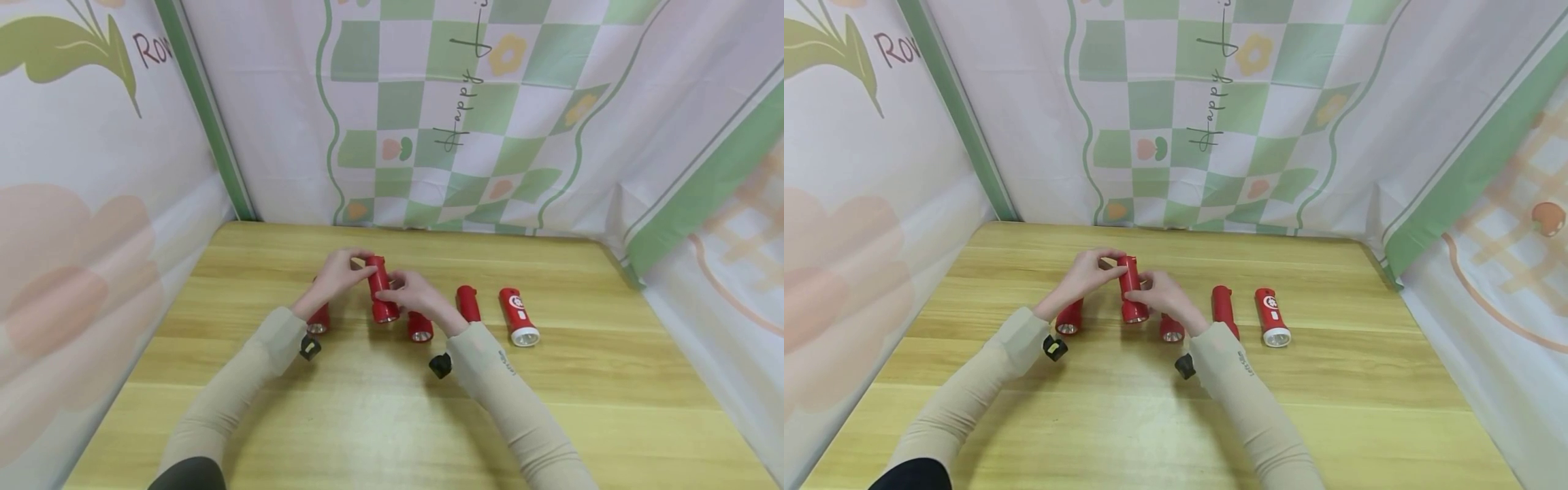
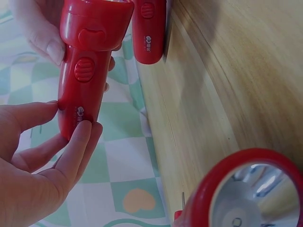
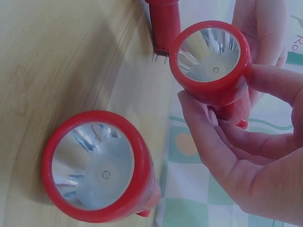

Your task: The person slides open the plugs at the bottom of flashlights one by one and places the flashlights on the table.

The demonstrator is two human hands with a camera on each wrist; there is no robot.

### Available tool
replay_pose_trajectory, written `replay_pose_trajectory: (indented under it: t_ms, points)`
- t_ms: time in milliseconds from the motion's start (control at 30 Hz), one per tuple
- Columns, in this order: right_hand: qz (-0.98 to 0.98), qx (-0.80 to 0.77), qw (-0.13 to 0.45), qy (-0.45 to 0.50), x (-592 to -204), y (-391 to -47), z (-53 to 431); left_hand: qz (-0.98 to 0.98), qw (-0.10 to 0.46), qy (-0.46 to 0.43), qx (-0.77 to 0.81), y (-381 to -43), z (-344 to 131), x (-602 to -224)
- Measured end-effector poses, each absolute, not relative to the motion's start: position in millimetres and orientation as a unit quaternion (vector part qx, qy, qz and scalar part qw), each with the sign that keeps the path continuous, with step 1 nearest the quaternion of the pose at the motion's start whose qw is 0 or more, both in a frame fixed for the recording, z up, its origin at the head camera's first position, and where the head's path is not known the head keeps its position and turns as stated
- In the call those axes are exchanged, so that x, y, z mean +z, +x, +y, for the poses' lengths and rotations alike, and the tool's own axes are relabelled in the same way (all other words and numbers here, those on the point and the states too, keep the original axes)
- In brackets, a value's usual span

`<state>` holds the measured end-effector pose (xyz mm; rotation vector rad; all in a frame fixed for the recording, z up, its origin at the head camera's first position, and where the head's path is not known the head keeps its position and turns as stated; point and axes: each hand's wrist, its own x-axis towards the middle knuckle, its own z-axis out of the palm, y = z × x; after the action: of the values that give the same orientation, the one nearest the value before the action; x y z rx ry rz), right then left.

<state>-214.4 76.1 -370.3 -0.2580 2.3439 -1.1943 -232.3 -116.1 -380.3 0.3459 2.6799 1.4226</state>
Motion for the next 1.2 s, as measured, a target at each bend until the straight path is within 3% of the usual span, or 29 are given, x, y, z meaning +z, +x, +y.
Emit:
replay_pose_trajectory:
  t_ms: [1200]
  points:
    - [0.879,-0.414,0.187,-0.146,-372.2,-211.0,85.6,0.849,-0.024,0.145,0.508,-223.7,-116.1,-381.1]
